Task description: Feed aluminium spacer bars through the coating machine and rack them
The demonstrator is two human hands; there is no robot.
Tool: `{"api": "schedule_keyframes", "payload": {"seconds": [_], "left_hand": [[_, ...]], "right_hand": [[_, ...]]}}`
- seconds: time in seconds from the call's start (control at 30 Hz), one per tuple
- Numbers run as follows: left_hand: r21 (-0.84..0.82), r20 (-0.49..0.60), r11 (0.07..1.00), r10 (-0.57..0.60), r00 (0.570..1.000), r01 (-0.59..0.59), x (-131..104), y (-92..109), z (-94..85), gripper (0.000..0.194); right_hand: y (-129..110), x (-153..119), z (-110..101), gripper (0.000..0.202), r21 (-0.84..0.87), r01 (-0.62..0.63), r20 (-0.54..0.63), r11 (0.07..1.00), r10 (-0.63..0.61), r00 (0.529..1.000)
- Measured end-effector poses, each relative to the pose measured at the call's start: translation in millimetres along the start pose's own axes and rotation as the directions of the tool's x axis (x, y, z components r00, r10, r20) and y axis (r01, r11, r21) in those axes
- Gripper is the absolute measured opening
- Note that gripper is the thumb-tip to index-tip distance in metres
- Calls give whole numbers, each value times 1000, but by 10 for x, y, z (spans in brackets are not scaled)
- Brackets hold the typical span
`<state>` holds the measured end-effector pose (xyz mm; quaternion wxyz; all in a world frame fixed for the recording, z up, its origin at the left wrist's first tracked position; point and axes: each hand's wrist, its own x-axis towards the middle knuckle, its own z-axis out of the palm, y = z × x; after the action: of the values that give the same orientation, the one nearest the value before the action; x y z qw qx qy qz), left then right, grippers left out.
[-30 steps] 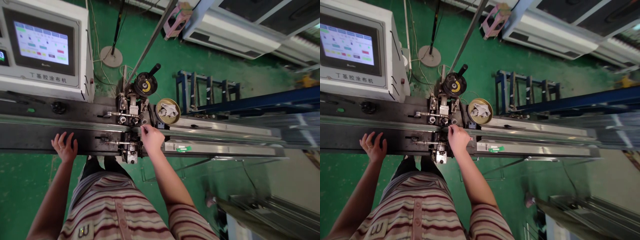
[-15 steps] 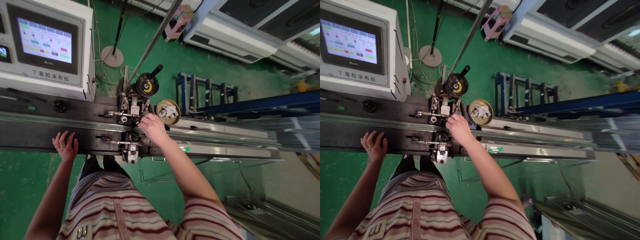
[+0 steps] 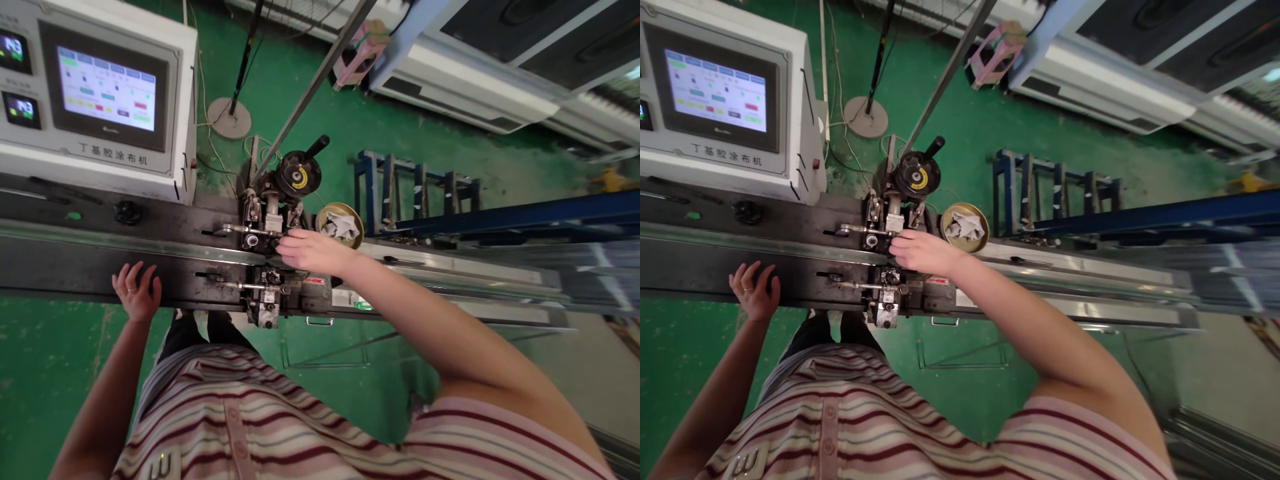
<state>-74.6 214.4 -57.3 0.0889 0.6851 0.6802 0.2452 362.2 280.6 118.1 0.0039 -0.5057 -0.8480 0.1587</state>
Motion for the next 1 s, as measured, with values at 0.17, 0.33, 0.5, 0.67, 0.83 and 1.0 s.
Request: {"api": "schedule_keyframes", "payload": {"seconds": [0.17,0.33,0.5,0.67,0.83,1.0], "left_hand": [[8,-21,1000,24,1000,-24,-10,-43,-7,38],[5,-10,998,60,998,-60,-38,-93,-77,38],[17,-84,990,140,987,-139,-93,-175,-174,38],[34,-122,980,197,973,-194,-91,-235,-255,36],[19,-80,978,208,975,-207,1,-218,-307,32],[-50,-127,975,207,970,-215,19,44,-381,32]], "right_hand": [[-59,-30,-185,31,-136,195,181,971,-169,969],[-682,283,-17,29,-68,-26,-185,997,13,983],[-1610,1178,591,19,93,-133,-249,987,153,956],[-2006,1435,654,18,178,-79,-308,981,132,942],[-2051,448,439,15,320,153,-548,935,51,835],[-1751,-953,485,26,404,-167,-695,899,421,583]]}}
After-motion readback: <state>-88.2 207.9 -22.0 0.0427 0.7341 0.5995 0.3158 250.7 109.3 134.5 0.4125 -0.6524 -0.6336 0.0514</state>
